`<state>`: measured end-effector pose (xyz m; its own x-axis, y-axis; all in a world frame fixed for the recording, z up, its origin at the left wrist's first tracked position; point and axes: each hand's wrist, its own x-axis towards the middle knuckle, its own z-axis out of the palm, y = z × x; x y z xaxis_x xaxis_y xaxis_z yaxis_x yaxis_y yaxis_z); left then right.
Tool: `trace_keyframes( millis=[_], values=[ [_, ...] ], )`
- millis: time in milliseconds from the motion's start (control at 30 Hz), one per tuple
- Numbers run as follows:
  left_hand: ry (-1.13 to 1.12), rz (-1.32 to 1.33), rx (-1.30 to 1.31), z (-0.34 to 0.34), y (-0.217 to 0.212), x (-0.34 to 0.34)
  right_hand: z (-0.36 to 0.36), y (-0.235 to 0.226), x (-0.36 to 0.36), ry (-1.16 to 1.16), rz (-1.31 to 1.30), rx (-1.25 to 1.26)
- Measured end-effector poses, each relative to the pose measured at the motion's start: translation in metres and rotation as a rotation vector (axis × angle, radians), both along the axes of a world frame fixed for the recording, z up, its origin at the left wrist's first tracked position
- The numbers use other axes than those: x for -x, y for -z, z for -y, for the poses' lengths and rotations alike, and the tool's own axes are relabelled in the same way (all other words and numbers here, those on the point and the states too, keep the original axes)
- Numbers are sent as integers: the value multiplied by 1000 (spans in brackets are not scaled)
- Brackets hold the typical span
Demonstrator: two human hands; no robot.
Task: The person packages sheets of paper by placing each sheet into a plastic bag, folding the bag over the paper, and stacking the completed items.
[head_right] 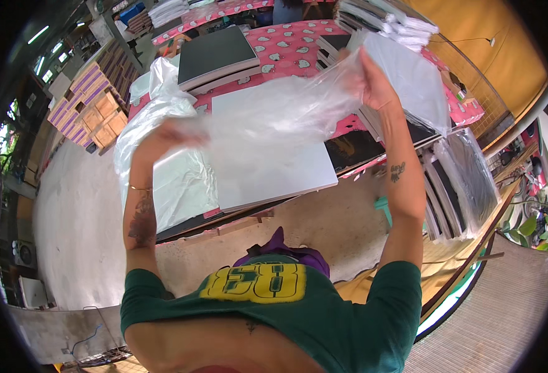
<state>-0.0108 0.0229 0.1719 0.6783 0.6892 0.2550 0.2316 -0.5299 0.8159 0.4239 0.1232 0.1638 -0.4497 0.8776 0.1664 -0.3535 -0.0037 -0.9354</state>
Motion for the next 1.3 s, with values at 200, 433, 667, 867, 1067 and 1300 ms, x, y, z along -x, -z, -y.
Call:
trace_keyframes(
  millis=[200, 433, 667, 867, 1067, 1300],
  values=[
    [-55, 694, 443, -28, -11, 44, 2, 16, 22, -198, 151, -325],
    [-167, 739, 245, -25, -5, 39, -30, 39, 3, -89, 25, -49],
    [-338, 825, 386, -9, -29, 10, 1, 26, 41, 13, 331, 105],
    [-215, 208, 299, -12, -57, -5, 10, -8, 90, -238, -268, 153],
    [17, -439, 102, -31, -49, -19, 5, -20, 76, -141, 383, -243],
    [-232, 925, 493, 12, 2, 23, -12, 39, 34, -21, 264, -185]
  ],
)
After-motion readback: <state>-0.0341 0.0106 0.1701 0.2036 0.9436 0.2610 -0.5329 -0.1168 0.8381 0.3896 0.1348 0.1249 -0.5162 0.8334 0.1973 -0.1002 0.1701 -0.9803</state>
